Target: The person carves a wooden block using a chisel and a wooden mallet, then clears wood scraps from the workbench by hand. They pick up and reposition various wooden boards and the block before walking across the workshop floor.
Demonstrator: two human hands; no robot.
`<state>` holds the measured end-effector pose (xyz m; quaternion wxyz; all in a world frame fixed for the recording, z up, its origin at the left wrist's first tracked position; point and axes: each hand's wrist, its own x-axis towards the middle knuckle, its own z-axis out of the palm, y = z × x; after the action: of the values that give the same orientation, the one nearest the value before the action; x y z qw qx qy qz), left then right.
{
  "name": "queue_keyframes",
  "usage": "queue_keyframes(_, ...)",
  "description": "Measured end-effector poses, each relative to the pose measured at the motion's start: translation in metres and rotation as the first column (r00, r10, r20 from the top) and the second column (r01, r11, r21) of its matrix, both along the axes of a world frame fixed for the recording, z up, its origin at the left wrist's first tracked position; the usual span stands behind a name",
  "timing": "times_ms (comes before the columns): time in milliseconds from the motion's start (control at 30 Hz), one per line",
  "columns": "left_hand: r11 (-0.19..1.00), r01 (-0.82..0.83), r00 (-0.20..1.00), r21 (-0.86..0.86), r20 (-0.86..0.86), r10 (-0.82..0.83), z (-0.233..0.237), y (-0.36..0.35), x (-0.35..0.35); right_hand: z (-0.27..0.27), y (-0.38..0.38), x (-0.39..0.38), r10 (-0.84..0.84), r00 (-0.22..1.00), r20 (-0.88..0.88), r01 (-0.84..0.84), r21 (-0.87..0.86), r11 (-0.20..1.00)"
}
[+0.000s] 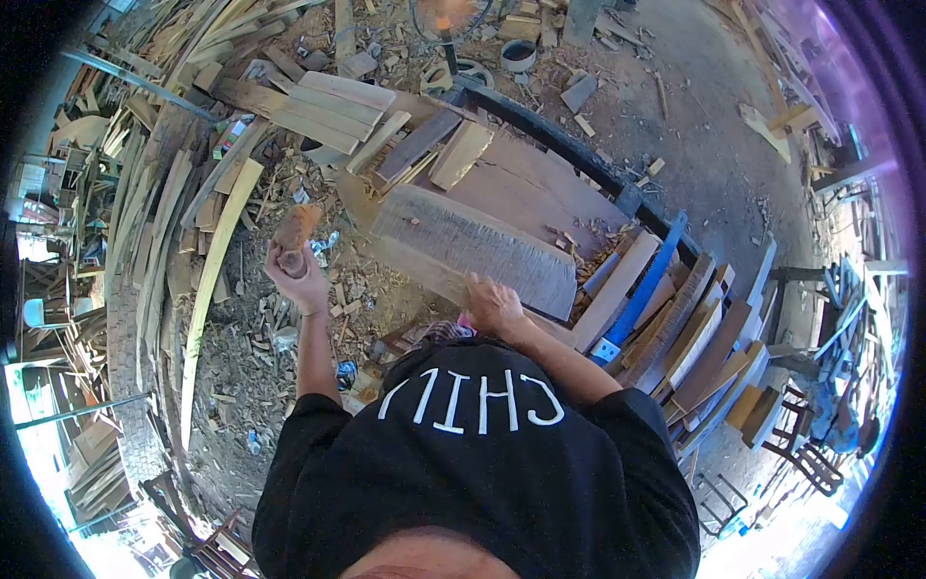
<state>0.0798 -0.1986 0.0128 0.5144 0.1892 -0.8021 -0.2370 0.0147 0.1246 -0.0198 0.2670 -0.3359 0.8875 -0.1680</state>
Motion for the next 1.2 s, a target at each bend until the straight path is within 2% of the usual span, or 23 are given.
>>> queue_keyframes(67, 0.998, -0.057, 0.992, 0.029, 0.111, 0.054, 0.001, -0.001, -0.002, -0.004, 0.012, 0.000, -0.211, 0.977, 0.030, 0.213, -0.128, 0.969)
queue_keyframes(100, 0.997, -0.063, 0.992, 0.032, 0.111, 0.059, -0.002, 0.000, -0.005, -0.004, 0.015, -0.003, -0.205, 0.978, 0.028, 0.207, -0.125, 0.970)
queue_keyframes(167, 0.993, 0.013, 1.000, 0.117, -0.021, -0.011, -0.011, 0.009, -0.017, -0.004, 0.019, -0.005, -0.405, 0.914, -0.023, 0.403, -0.064, 0.913)
queue_keyframes(233, 0.997, 0.008, 1.000, 0.079, 0.019, -0.009, -0.009, 0.017, -0.029, -0.019, 0.014, -0.005, -0.352, 0.935, -0.041, 0.348, -0.073, 0.935)
queue_keyframes(300, 0.949, 0.154, 0.961, 0.275, 0.181, -0.209, -0.009, 0.017, -0.046, -0.021, 0.012, -0.003, -0.292, 0.954, -0.066, 0.286, -0.083, 0.955)
queue_keyframes(367, 0.955, 0.190, 0.955, 0.228, 0.184, -0.234, -0.016, 0.011, -0.060, -0.009, 0.010, 0.000, -0.161, 0.985, -0.055, 0.159, -0.047, 0.986)
queue_keyframes(400, 0.965, 0.210, 0.966, 0.156, 0.119, -0.230, -0.011, 0.013, -0.066, -0.007, 0.014, 0.004, -0.179, 0.982, -0.055, 0.176, -0.047, 0.983)
queue_keyframes(467, 0.968, 0.234, 0.970, 0.091, 0.048, -0.239, 0.007, 0.023, -0.076, -0.006, 0.034, 0.012, -0.396, 0.918, 0.004, 0.391, -0.153, 0.907)
queue_keyframes(500, 0.852, 0.288, 0.948, 0.438, -0.007, -0.317, 0.023, 0.029, -0.081, -0.006, 0.047, 0.014, -0.403, 0.915, 0.000, 0.399, -0.148, 0.905)
queue_keyframes(533, 0.617, 0.311, 0.926, 0.723, -0.083, -0.368, 0.030, 0.034, -0.084, -0.006, 0.063, 0.016, -0.458, 0.889, 0.008, 0.453, -0.157, 0.878)
queue_keyframes(567, 0.611, 0.318, 0.923, 0.725, -0.089, -0.375, 0.023, 0.029, -0.089, -0.006, 0.076, 0.018, -0.512, 0.859, 0.015, 0.507, -0.168, 0.846)
queue_keyframes(633, 0.287, 0.310, 0.827, 0.906, -0.108, -0.552, 0.010, 0.017, -0.104, -0.002, 0.100, 0.026, -0.541, 0.841, 0.008, 0.538, -0.118, 0.835)
queue_keyframes(700, 0.226, 0.263, 0.751, 0.938, -0.052, -0.658, 0.013, 0.031, -0.114, 0.005, 0.114, 0.035, -0.569, 0.822, 0.001, 0.568, -0.063, 0.821)
queue_keyframes(767, 0.291, 0.173, 0.526, 0.941, 0.161, -0.835, 0.015, 0.060, -0.121, 0.013, 0.125, 0.044, -0.629, 0.774, 0.075, 0.632, -0.040, 0.774)
queue_keyframes(833, 0.476, 0.060, 0.163, 0.878, 0.462, -0.872, -0.031, 0.075, -0.138, 0.010, 0.134, 0.052, -0.658, 0.750, 0.071, 0.662, -0.085, 0.745)
queue_keyframes(867, 0.468, 0.058, 0.171, 0.882, 0.454, -0.875, -0.050, 0.091, -0.137, 0.009, 0.136, 0.056, -0.689, 0.721, 0.075, 0.691, -0.144, 0.708)
queue_keyframes(900, 0.708, 0.235, 0.186, 0.666, 0.684, -0.705, -0.065, 0.111, -0.137, 0.011, 0.138, 0.060, -0.683, 0.727, 0.068, 0.685, -0.142, 0.715)
queue_keyframes(933, 0.848, 0.390, 0.253, 0.359, 0.844, -0.473, -0.068, 0.122, -0.140, 0.013, 0.140, 0.062, -0.713, 0.699, 0.055, 0.712, -0.145, 0.687)
queue_keyframes(967, 0.847, 0.391, 0.256, 0.360, 0.841, -0.476, -0.068, 0.122, -0.142, 0.015, 0.142, 0.063, -0.745, 0.666, 0.045, 0.742, -0.148, 0.654)
queue_keyframes(1033, 0.732, 0.334, 0.152, 0.594, 0.732, -0.664, -0.055, 0.122, -0.140, 0.020, 0.148, 0.066, -0.750, 0.661, 0.028, 0.745, -0.145, 0.651)
queue_keyframes(1100, 0.763, 0.297, 0.170, 0.574, 0.754, -0.634, -0.042, 0.126, -0.140, 0.022, 0.152, 0.067, -0.797, 0.588, 0.140, 0.806, -0.187, 0.561)
queue_keyframes(1167, 0.856, 0.258, 0.127, 0.448, 0.862, -0.490, -0.035, 0.130, -0.143, 0.019, 0.161, 0.066, -0.791, 0.584, 0.181, 0.809, -0.211, 0.549)
queue_keyframes(1200, 0.857, 0.253, 0.129, 0.449, 0.862, -0.490, -0.025, 0.135, -0.142, 0.026, 0.164, 0.065, -0.777, 0.573, 0.260, 0.816, -0.270, 0.511)
